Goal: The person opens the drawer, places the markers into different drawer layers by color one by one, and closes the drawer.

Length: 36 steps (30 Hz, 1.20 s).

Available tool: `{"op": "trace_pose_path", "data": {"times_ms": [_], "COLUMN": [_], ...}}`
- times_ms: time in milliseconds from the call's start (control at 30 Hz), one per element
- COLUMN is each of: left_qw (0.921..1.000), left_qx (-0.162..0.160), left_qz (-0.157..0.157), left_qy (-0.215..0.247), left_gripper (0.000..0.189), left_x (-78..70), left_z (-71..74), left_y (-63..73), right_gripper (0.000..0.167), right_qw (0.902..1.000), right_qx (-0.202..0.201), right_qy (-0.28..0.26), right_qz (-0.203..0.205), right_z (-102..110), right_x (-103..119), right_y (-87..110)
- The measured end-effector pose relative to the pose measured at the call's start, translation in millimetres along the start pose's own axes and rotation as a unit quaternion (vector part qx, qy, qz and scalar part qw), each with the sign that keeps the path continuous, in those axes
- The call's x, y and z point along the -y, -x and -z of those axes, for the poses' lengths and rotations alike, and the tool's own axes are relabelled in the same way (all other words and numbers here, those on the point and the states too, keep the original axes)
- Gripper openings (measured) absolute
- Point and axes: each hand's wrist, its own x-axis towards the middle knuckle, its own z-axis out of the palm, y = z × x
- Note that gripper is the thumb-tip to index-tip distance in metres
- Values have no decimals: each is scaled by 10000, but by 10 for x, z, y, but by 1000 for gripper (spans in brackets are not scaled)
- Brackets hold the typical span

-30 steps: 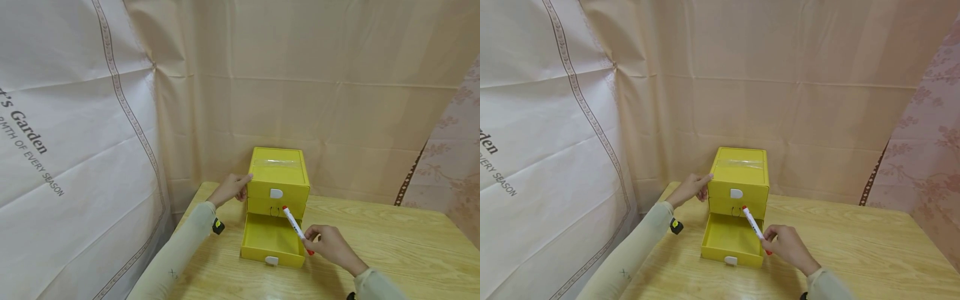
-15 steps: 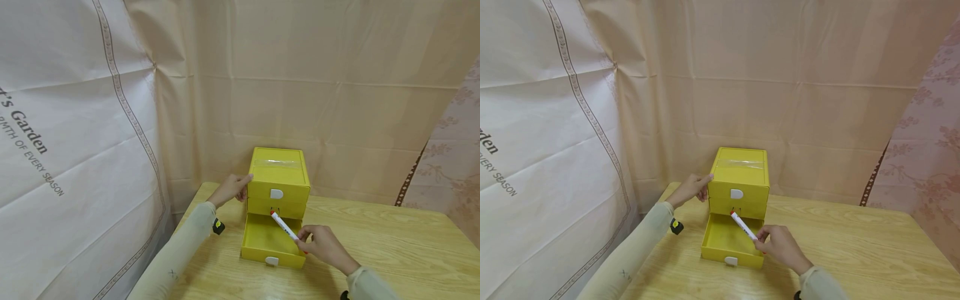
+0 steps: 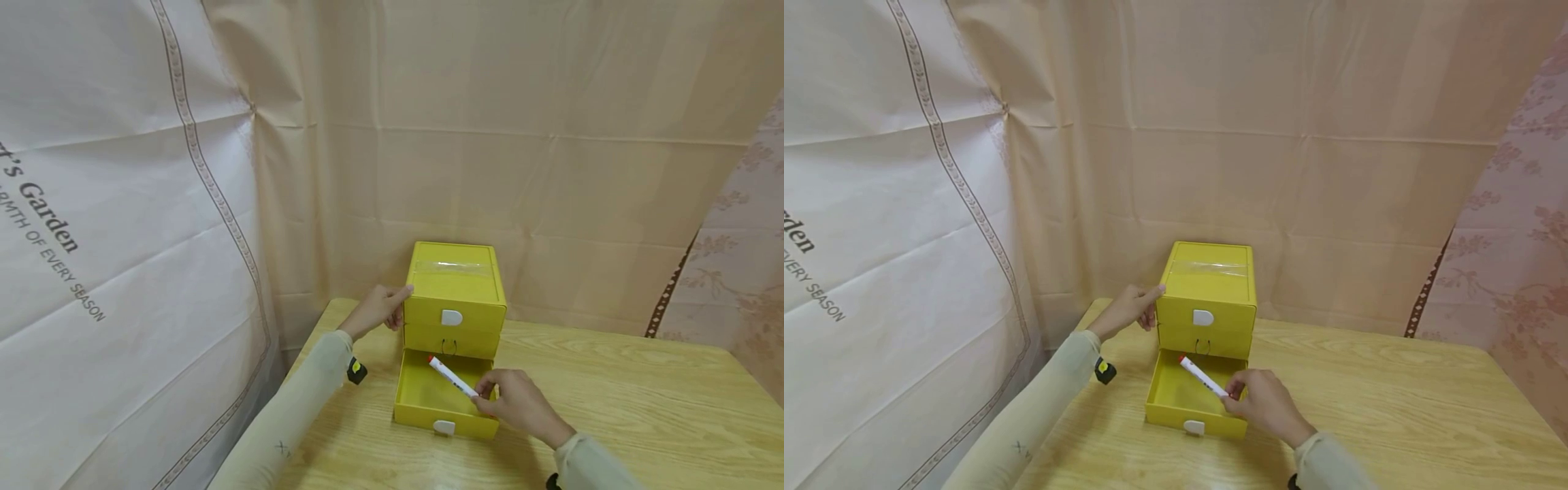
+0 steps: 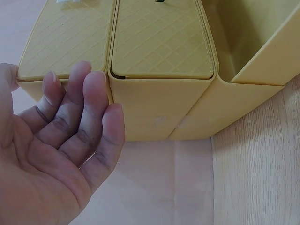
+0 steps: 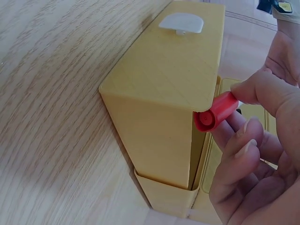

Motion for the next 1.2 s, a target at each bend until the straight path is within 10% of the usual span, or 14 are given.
{"op": "trace_pose_path", "data": {"times_ms": [1200], "left_qw": [9998], "left_qx": [24], "left_qz": [170], "left_qy": [66], "left_gripper": [79], "left_x": [6], "left_z": [10], "left_y": [-11], "right_gripper": [9], "right_qw": [9942], "right_qx": [987], "right_qy": [94], "right_qz": [415], "right_z": [-38], "right_x": [-10], "right_y": [-121]}}
